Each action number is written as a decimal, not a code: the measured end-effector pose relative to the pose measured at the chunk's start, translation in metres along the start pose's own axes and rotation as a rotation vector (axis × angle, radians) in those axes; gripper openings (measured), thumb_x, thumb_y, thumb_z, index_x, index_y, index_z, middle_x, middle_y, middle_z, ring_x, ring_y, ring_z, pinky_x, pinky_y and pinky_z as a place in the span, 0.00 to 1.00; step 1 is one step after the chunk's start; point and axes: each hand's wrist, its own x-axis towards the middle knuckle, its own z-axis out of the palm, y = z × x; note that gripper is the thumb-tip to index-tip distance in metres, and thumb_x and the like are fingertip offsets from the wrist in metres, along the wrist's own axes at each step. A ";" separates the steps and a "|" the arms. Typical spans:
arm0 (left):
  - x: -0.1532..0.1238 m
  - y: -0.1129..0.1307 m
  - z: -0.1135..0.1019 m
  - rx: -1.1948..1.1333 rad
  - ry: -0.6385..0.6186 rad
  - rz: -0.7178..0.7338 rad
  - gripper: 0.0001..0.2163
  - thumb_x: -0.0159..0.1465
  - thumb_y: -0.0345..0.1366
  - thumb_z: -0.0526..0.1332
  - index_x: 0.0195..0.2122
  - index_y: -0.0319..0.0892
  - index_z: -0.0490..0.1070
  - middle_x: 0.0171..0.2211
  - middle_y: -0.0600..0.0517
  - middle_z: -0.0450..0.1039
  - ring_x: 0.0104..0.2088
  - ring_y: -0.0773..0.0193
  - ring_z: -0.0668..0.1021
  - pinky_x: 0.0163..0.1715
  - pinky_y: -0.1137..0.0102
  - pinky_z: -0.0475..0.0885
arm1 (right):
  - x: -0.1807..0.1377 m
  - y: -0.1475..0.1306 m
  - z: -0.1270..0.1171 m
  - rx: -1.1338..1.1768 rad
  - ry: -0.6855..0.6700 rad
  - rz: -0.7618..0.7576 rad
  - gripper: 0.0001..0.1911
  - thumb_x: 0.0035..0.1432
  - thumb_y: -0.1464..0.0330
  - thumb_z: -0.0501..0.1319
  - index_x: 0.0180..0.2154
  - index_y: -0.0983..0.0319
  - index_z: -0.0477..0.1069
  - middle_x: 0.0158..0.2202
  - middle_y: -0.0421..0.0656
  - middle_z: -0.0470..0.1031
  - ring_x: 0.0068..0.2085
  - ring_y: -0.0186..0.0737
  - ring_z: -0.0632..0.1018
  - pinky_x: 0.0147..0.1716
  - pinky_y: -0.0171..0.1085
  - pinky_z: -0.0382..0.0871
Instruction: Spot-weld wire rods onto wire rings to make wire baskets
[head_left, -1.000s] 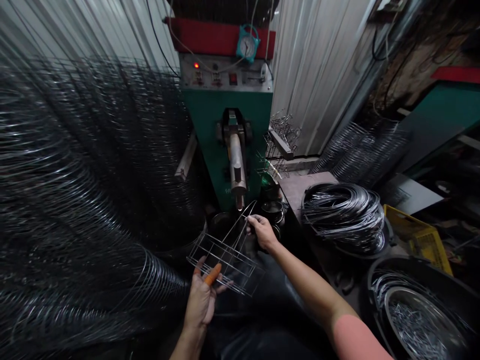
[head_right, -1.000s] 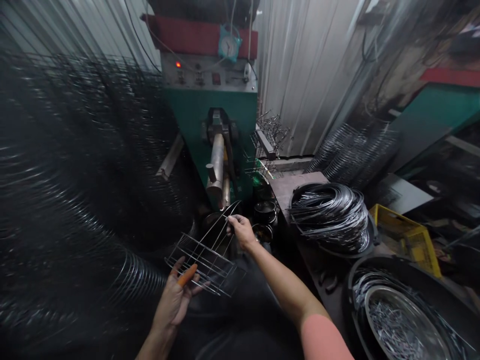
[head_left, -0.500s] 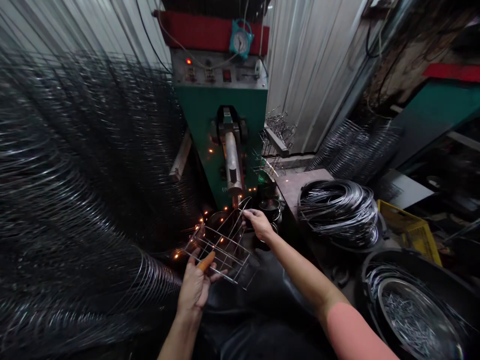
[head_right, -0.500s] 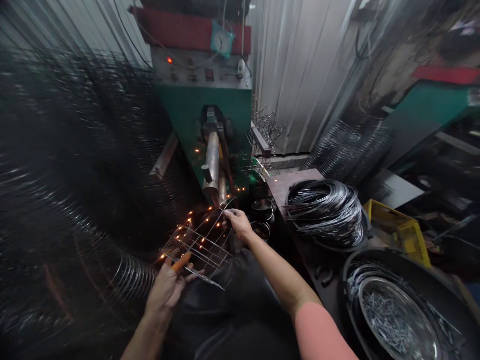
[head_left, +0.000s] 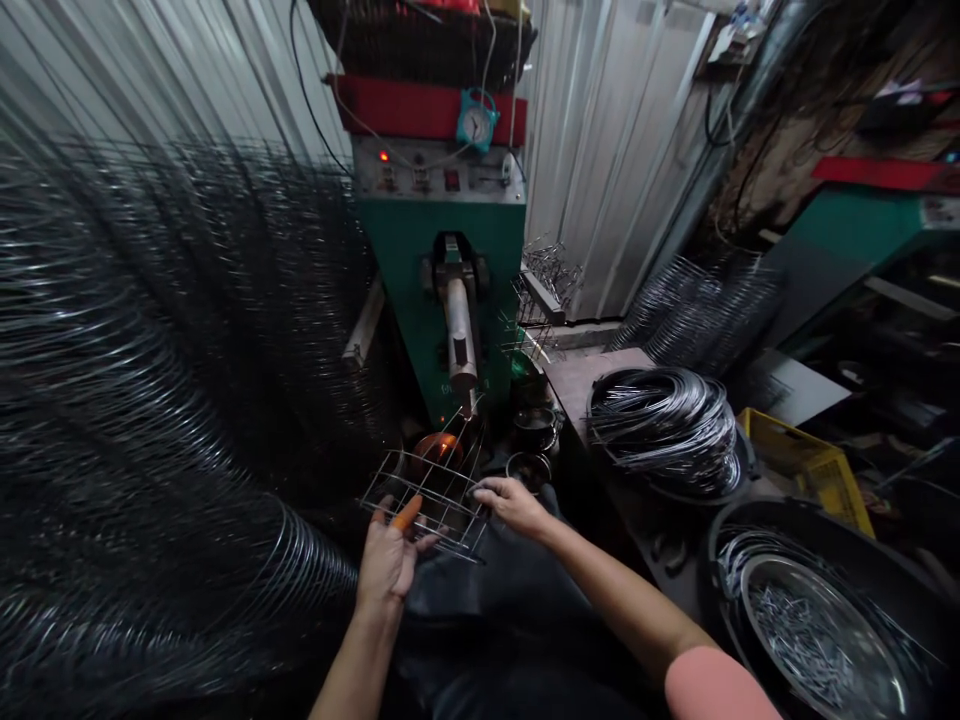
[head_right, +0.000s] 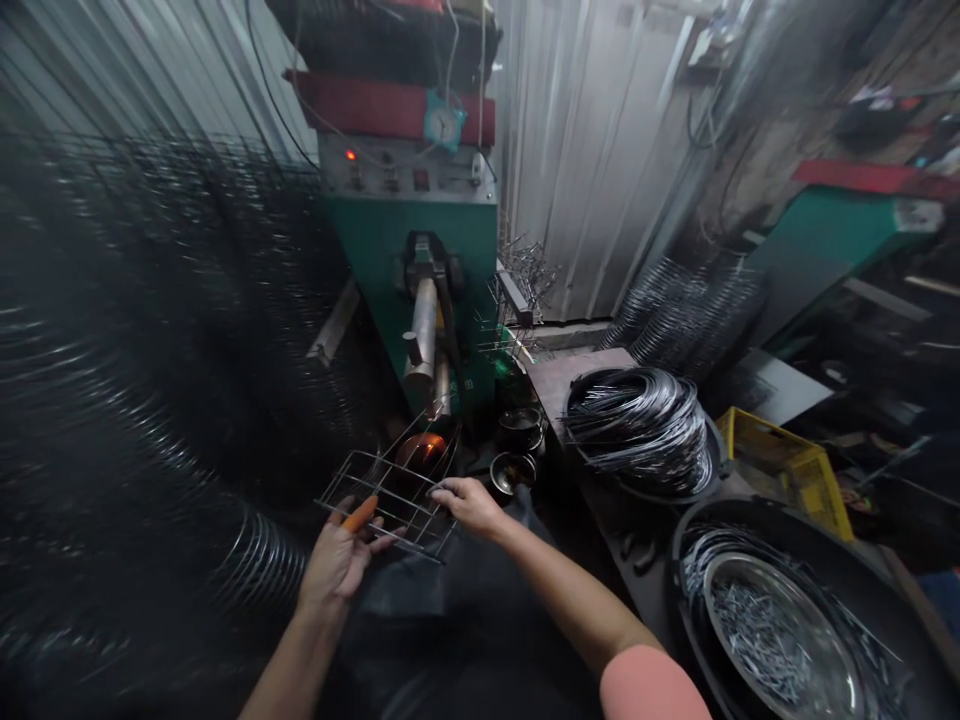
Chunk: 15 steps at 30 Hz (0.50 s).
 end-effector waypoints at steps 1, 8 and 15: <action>0.000 0.001 0.000 0.003 -0.003 0.002 0.19 0.51 0.20 0.54 0.42 0.45 0.58 0.30 0.55 0.66 0.23 0.71 0.70 0.30 0.51 0.73 | 0.002 0.000 0.000 0.016 0.001 -0.008 0.12 0.54 0.66 0.55 0.34 0.64 0.74 0.27 0.40 0.72 0.29 0.33 0.70 0.31 0.31 0.63; 0.005 0.002 -0.002 0.014 -0.004 0.016 0.19 0.52 0.22 0.55 0.44 0.46 0.59 0.30 0.55 0.67 0.23 0.71 0.70 0.31 0.53 0.74 | 0.004 0.013 0.003 0.272 -0.037 -0.022 0.16 0.50 0.57 0.59 0.36 0.62 0.71 0.27 0.38 0.71 0.29 0.32 0.71 0.32 0.32 0.63; -0.031 -0.004 -0.021 0.056 -0.178 0.042 0.24 0.51 0.39 0.64 0.48 0.45 0.60 0.34 0.50 0.70 0.35 0.60 0.75 0.40 0.56 0.70 | -0.040 -0.003 0.003 0.515 -0.196 0.094 0.20 0.51 0.52 0.57 0.30 0.64 0.65 0.21 0.37 0.69 0.21 0.29 0.70 0.19 0.28 0.58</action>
